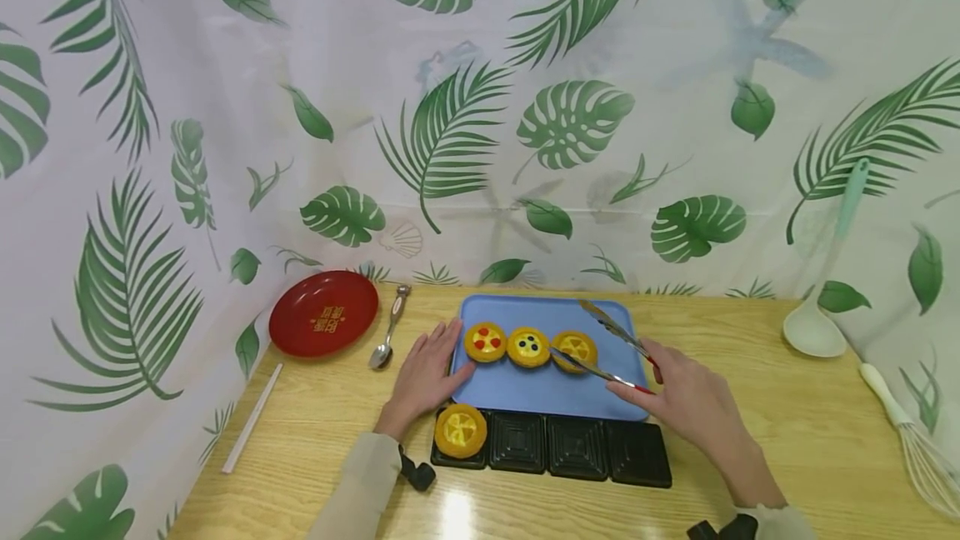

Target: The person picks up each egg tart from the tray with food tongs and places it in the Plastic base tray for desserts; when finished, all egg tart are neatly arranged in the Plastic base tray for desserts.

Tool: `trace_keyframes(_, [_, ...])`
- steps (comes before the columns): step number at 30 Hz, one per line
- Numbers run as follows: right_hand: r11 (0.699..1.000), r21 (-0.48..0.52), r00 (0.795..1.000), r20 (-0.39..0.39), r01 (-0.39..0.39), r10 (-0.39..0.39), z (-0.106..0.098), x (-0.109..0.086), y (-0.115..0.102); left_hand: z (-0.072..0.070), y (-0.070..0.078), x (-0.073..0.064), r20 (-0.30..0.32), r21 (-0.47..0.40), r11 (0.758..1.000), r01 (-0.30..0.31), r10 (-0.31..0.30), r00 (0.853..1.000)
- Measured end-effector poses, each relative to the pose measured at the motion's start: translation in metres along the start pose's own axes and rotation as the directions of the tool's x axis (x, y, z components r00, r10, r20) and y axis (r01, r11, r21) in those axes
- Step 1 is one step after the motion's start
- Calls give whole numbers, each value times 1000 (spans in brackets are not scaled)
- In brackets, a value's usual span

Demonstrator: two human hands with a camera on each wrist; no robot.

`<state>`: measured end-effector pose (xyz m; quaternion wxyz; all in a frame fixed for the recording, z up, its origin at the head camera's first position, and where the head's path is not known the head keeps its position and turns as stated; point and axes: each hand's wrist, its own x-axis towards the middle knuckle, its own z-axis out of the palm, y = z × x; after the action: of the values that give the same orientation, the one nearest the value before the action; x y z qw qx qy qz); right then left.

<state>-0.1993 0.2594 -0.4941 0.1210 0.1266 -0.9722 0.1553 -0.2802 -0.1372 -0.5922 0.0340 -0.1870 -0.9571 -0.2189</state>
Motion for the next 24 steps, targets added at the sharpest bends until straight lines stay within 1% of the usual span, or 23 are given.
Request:
trace_keyframes(3, [1000,-7,999,45,-15,15,3,2,5,0,0,0,0,1,1000,3,-3,1000])
trace_keyframes(7, [999,-7,996,78,-32,33,9,3,12,1,0,0,-6,-3,1000,3,-3,1000])
trace_keyframes(12, [998,0,989,136,-60,60,17,3,19,1,0,1,-8,-8,1000,-1,1,1000])
trace_keyframes(15, [998,-3,984,163,-70,70,19,3,20,1,0,0,-6,-6,1000,-4,4,1000])
trace_keyframes(19, [996,-30,978,189,-87,91,23,4,20,-1,1,0,-3,-6,1000,-1,1,1000])
trace_keyframes(24, [993,-65,965,239,-97,109,29,4,18,-1,1,-1,-6,-8,1000,2,-2,1000])
